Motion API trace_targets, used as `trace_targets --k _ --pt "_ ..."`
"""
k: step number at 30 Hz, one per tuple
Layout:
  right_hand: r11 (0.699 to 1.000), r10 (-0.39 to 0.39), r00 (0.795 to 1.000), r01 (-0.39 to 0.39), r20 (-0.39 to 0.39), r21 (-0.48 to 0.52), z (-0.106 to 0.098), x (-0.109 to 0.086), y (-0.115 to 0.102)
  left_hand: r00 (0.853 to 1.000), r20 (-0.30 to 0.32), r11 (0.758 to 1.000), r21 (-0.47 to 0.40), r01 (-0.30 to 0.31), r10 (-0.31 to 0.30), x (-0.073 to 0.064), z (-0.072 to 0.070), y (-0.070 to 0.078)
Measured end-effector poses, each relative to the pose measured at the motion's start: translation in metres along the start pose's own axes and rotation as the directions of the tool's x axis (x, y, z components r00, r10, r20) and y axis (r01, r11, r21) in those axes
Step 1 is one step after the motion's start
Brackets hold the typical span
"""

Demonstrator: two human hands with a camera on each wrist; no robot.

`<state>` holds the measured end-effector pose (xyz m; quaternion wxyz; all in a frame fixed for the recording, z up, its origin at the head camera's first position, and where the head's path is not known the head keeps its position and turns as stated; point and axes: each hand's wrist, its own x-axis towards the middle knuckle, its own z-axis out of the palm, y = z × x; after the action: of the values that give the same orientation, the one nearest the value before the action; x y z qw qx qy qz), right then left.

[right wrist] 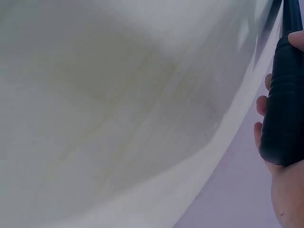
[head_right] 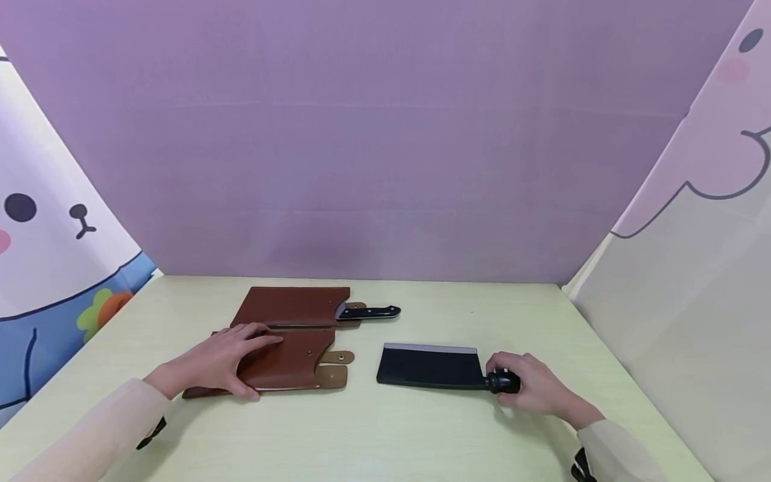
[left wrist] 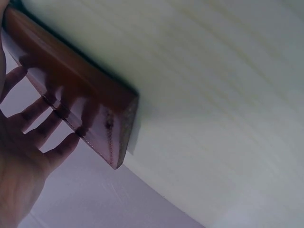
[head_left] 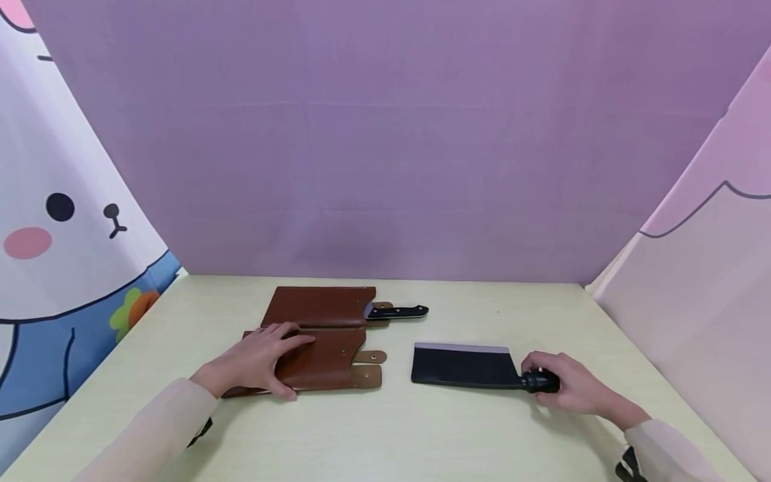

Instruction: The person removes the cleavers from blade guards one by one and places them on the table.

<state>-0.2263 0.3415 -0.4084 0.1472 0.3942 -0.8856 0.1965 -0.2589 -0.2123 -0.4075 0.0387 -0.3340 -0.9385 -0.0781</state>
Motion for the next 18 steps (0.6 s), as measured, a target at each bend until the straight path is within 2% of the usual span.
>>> trace_targets --k 9,18 --pt "0.991 -0.05 0.998 0.044 0.048 0.126 -0.001 0.003 0.008 1.0 0.005 1.0 -0.001 -0.003 0.003 0.0 -0.001 0.001" --pt "0.988 -0.075 0.996 0.067 0.054 0.137 -0.002 0.006 0.015 1.0 0.021 1.0 -0.009 0.007 -0.007 0.0 -0.003 0.003"
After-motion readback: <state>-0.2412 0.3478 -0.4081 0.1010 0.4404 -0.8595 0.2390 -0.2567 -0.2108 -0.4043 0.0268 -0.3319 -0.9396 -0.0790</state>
